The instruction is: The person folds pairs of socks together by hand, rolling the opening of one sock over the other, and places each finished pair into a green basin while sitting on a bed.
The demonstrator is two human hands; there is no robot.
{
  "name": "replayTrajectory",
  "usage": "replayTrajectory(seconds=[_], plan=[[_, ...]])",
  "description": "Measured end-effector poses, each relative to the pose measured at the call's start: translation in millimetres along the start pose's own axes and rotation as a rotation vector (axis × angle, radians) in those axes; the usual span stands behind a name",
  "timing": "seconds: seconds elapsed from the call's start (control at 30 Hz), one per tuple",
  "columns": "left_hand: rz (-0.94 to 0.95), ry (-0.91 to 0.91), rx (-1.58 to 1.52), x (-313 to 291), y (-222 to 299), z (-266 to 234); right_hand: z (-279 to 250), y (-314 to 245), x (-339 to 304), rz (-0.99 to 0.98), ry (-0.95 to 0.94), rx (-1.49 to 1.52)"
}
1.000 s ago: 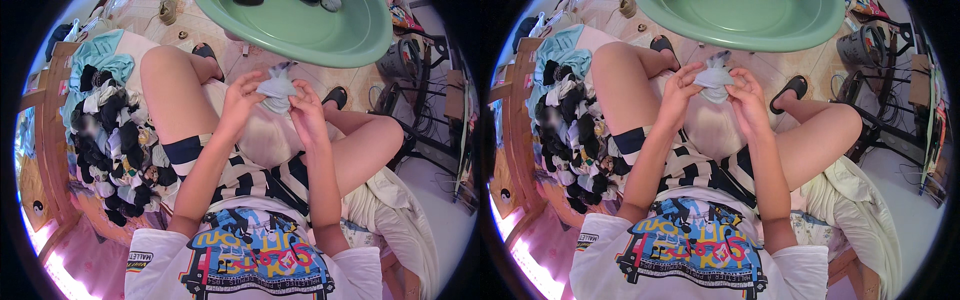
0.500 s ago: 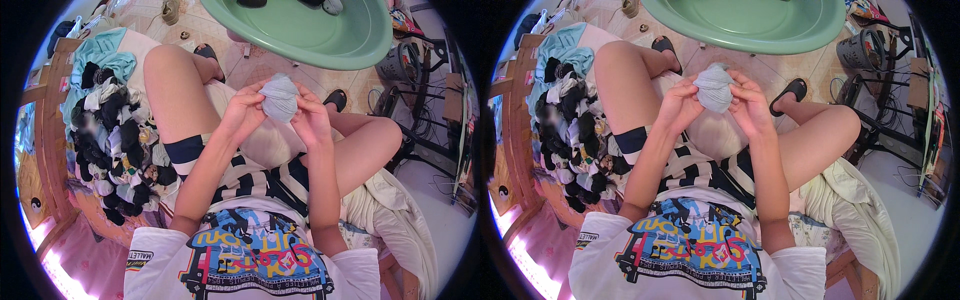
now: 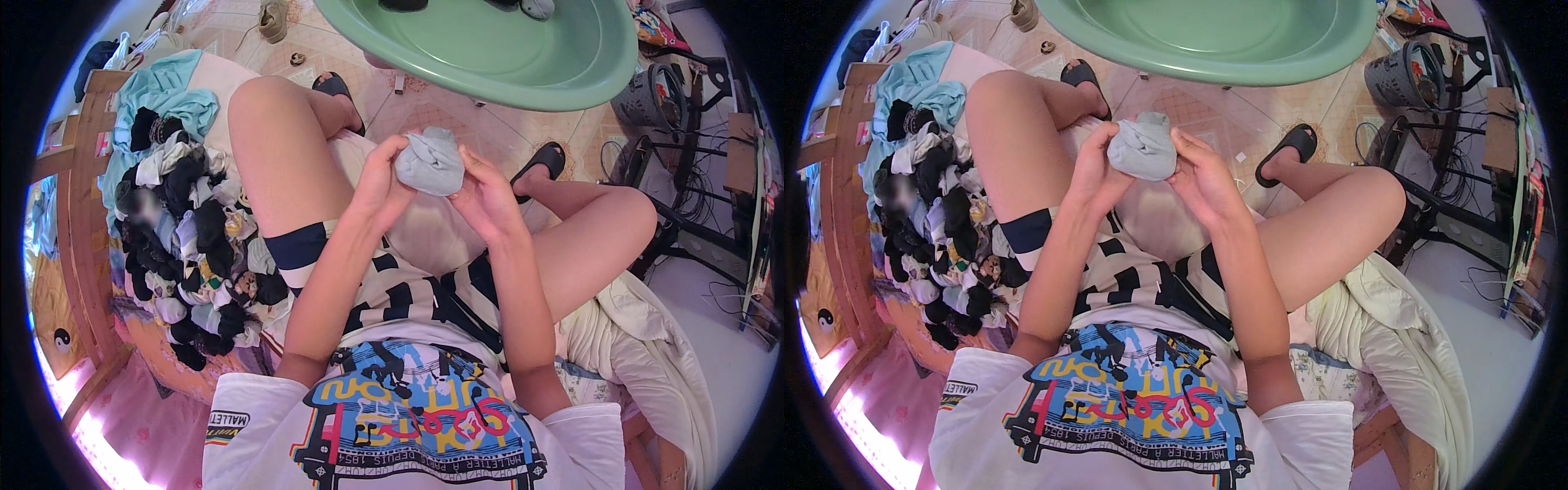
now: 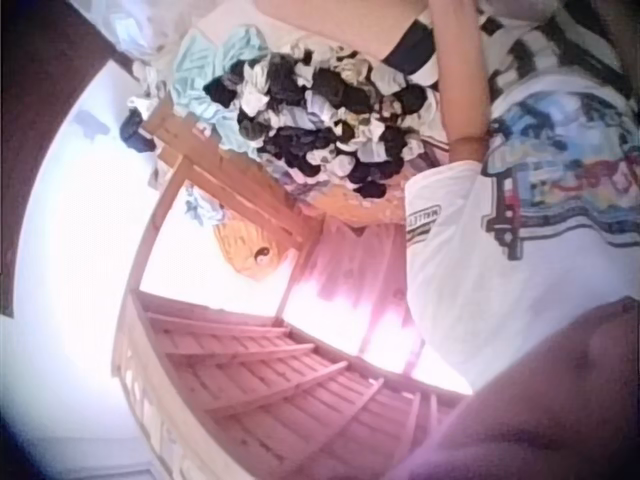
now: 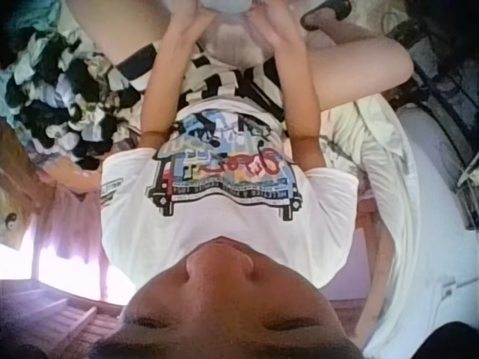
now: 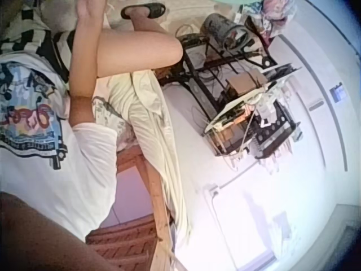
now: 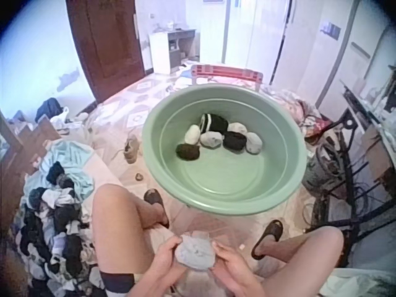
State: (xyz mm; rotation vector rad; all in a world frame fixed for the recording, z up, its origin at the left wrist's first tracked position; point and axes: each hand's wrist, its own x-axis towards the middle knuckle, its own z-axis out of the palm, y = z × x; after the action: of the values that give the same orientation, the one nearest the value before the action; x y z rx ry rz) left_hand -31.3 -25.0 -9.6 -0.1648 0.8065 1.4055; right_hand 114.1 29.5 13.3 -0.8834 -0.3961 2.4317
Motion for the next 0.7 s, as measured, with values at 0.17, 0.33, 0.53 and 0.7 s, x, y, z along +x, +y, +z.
replayTrajectory(seconds=[0.17, 0.33, 0.53, 0.7], plan=[[-0.013, -0.174, 0.092, 5.6, -0.4, -12.9, -12.7, 4.3, 1.1, 0.022, -0.019, -0.017], [0.139, -0.176, 0.379, -2.0, 2.4, -2.4, -17.4, 5.4, -2.8, -0.104, -0.046, -0.473], [0.287, -0.060, 0.590, -12.3, 1.1, 14.5, -21.9, 6.8, 4.9, -0.288, 0.167, -0.682], [0.404, -0.101, 0.862, -4.4, -4.9, 2.4, -12.9, 13.4, 3.6, -0.647, 0.160, -1.195]])
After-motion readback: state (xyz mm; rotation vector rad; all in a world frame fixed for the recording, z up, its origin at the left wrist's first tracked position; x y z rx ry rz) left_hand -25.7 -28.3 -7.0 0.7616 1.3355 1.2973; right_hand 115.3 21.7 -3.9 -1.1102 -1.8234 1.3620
